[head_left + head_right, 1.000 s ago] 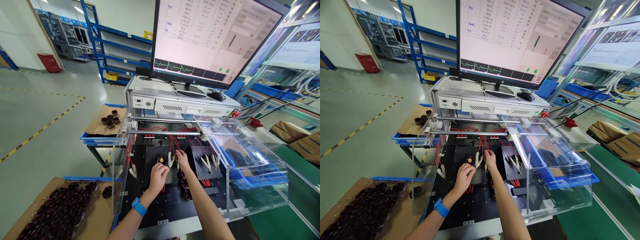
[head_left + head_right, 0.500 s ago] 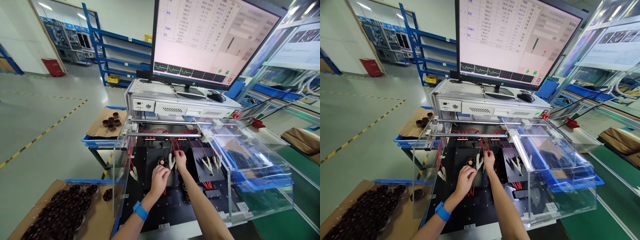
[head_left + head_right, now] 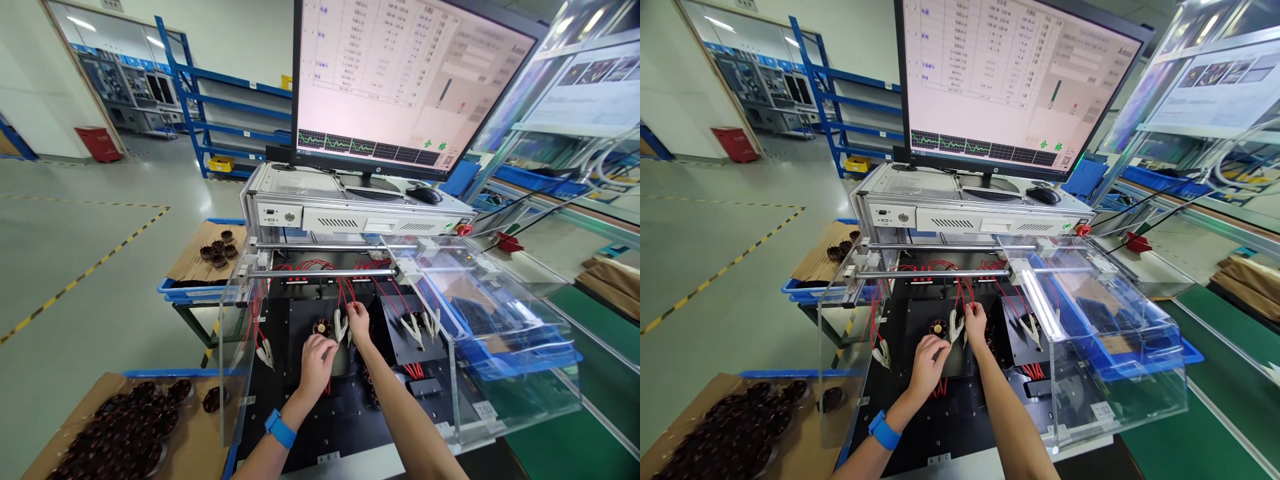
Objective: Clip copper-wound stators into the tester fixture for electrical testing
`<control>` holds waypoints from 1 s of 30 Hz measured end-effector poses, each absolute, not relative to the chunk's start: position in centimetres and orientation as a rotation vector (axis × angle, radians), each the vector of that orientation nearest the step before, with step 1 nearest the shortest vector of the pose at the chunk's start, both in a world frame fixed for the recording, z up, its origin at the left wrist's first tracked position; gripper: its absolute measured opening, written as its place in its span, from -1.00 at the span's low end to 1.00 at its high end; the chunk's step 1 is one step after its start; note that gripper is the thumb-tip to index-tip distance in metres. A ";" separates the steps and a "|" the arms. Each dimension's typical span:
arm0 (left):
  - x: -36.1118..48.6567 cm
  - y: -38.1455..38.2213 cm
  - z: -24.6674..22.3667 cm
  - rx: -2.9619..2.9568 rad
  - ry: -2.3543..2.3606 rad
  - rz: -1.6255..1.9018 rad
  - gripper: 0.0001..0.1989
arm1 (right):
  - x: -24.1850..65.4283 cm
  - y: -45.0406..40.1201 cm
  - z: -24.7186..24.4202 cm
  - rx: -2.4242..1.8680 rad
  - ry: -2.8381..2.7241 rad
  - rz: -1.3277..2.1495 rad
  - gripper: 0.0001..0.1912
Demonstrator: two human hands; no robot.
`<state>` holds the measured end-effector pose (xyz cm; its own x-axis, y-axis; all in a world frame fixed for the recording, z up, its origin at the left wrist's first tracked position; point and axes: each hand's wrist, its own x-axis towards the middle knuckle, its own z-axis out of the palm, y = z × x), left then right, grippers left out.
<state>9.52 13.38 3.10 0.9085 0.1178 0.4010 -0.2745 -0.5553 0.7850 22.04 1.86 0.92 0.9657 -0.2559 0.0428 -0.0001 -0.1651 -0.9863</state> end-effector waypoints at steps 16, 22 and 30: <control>9.6 13.2 2.9 2.098 -0.102 0.544 -0.85 | 21.7 2.2 1.5 -1.501 0.142 -0.160 -0.65; 9.7 13.2 2.9 2.099 -0.102 0.549 -0.85 | 21.9 2.1 1.3 -1.520 0.130 -0.228 -0.67; 9.8 13.2 2.7 2.122 -0.113 0.579 -0.87 | 22.0 2.4 1.3 -1.489 0.135 -0.218 -0.68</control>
<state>9.79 13.19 2.68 0.8860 0.1338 0.4440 -0.2904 -0.5864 0.7561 21.97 2.41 1.31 0.9729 -0.2267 0.0450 0.0618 0.0676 -0.9958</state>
